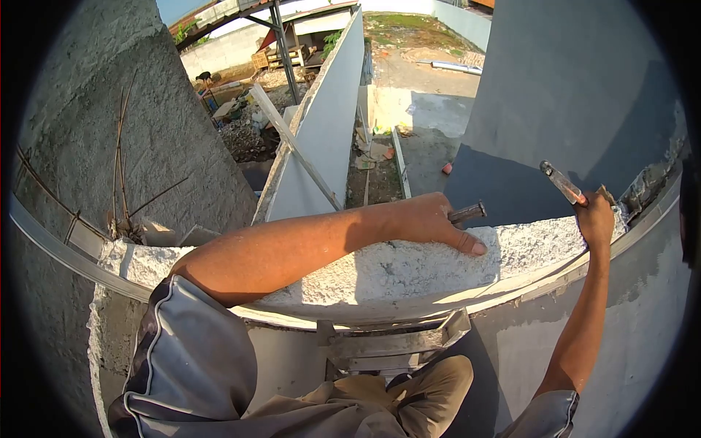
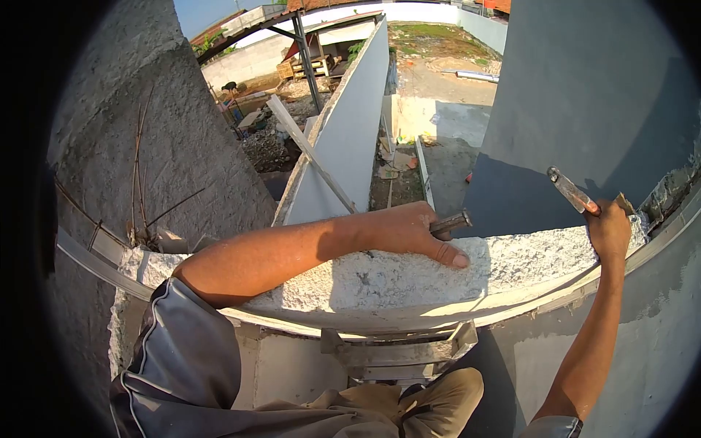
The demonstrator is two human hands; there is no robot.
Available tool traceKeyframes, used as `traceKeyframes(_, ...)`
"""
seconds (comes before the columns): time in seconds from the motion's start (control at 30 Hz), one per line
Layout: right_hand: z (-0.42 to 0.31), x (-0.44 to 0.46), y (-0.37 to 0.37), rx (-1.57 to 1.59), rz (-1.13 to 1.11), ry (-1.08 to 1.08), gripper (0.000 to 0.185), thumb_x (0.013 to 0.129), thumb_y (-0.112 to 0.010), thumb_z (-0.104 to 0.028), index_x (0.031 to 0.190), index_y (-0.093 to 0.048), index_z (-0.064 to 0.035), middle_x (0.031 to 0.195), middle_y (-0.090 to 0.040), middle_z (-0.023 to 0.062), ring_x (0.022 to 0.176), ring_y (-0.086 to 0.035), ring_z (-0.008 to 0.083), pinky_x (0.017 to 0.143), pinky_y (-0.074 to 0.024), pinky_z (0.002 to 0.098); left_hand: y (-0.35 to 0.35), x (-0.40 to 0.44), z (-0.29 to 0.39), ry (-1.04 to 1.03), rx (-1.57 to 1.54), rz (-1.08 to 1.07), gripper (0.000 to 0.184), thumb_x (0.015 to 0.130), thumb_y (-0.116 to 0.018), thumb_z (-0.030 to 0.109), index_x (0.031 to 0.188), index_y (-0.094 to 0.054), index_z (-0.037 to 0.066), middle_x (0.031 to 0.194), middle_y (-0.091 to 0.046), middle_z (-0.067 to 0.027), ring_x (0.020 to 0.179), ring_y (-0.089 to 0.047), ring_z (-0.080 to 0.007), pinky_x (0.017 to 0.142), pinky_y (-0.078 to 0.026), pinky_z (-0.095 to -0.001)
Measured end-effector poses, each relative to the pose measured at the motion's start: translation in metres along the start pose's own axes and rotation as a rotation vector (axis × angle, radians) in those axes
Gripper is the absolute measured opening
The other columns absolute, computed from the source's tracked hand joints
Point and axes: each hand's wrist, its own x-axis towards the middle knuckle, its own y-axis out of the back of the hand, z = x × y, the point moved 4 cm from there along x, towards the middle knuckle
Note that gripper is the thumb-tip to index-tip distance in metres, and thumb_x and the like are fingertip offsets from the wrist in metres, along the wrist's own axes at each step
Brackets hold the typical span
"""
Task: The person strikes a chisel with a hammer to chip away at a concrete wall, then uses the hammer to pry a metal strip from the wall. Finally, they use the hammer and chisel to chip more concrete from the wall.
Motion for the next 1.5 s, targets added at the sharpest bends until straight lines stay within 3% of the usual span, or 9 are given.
traceKeyframes(0.37,0.003,-0.001,-0.002,-0.001,0.022,0.022,0.027,0.083,-0.077,-0.029,0.083,-0.068,-0.0030,0.081,-0.070,0.0215,0.081,-0.068,0.0450,0.068,-0.0508,0.0518,0.002,-0.002,0.002,0.059,0.058,-0.039,0.067,0.075,-0.082,0.066,0.075,-0.072,0.000,0.065,-0.059,-0.0095,0.067,-0.060,-0.0232,0.059,-0.041,-0.0383)
traceKeyframes(0.97,-0.002,-0.002,0.003,0.043,0.029,0.003,0.028,0.080,-0.081,-0.028,0.080,-0.069,-0.0025,0.077,-0.069,0.0211,0.078,-0.067,0.0443,0.068,-0.0501,0.0502,0.006,-0.009,0.012,0.052,0.059,-0.060,0.078,0.074,-0.081,0.069,0.088,-0.074,-0.008,0.074,-0.067,-0.0171,0.075,-0.068,-0.0281,0.064,-0.050,-0.0401)
traceKeyframes(1.17,-0.010,-0.005,0.010,0.048,0.036,0.015,0.030,0.081,-0.081,-0.032,0.082,-0.072,-0.0034,0.078,-0.070,0.0203,0.078,-0.068,0.0430,0.069,-0.0515,0.0492,0.017,-0.005,0.008,-0.129,0.429,0.083,0.076,0.088,-0.066,0.070,0.086,-0.072,-0.006,0.069,-0.066,-0.0168,0.070,-0.068,-0.0285,0.063,-0.052,-0.0428)
traceKeyframes(1.23,-0.009,-0.006,0.012,0.025,0.027,0.017,0.030,0.081,-0.080,-0.034,0.083,-0.074,-0.0044,0.079,-0.071,0.0196,0.078,-0.069,0.0428,0.071,-0.0523,0.0495,0.029,-0.019,0.011,0.085,0.660,-0.001,0.073,0.093,-0.060,0.068,0.083,-0.071,-0.003,0.064,-0.064,-0.0143,0.067,-0.068,-0.0274,0.062,-0.053,-0.0426)
traceKeyframes(1.33,-0.004,-0.005,0.008,-0.023,0.003,-0.008,0.034,0.081,-0.080,-0.039,0.087,-0.076,-0.0055,0.082,-0.073,0.0196,0.084,-0.070,0.0406,0.087,-0.0494,0.0489,0.042,-0.071,0.010,0.300,0.723,0.085,0.070,0.094,-0.061,0.066,0.074,-0.068,-0.001,0.056,-0.058,-0.0115,0.060,-0.065,-0.0226,0.056,-0.050,-0.0401)
traceKeyframes(1.43,-0.005,-0.006,0.009,-0.014,-0.018,-0.039,0.032,0.082,-0.079,-0.039,0.087,-0.077,-0.0069,0.084,-0.073,0.0195,0.085,-0.070,0.0403,0.091,-0.0494,0.0487,0.056,-0.126,0.002,0.309,0.692,0.184,0.077,0.093,-0.061,0.067,0.058,-0.062,-0.002,0.048,-0.054,-0.0116,0.048,-0.060,-0.0267,0.052,-0.050,-0.0420)
traceKeyframes(1.5,-0.005,-0.005,0.009,-0.012,-0.022,-0.047,0.032,0.082,-0.079,-0.038,0.087,-0.077,-0.0070,0.084,-0.073,0.0196,0.085,-0.071,0.0402,0.090,-0.0500,0.0486,0.060,-0.156,-0.005,0.334,0.742,0.236,0.075,0.093,-0.064,0.064,0.059,-0.061,-0.003,0.049,-0.055,-0.0110,0.049,-0.060,-0.0264,0.053,-0.050,-0.0408)
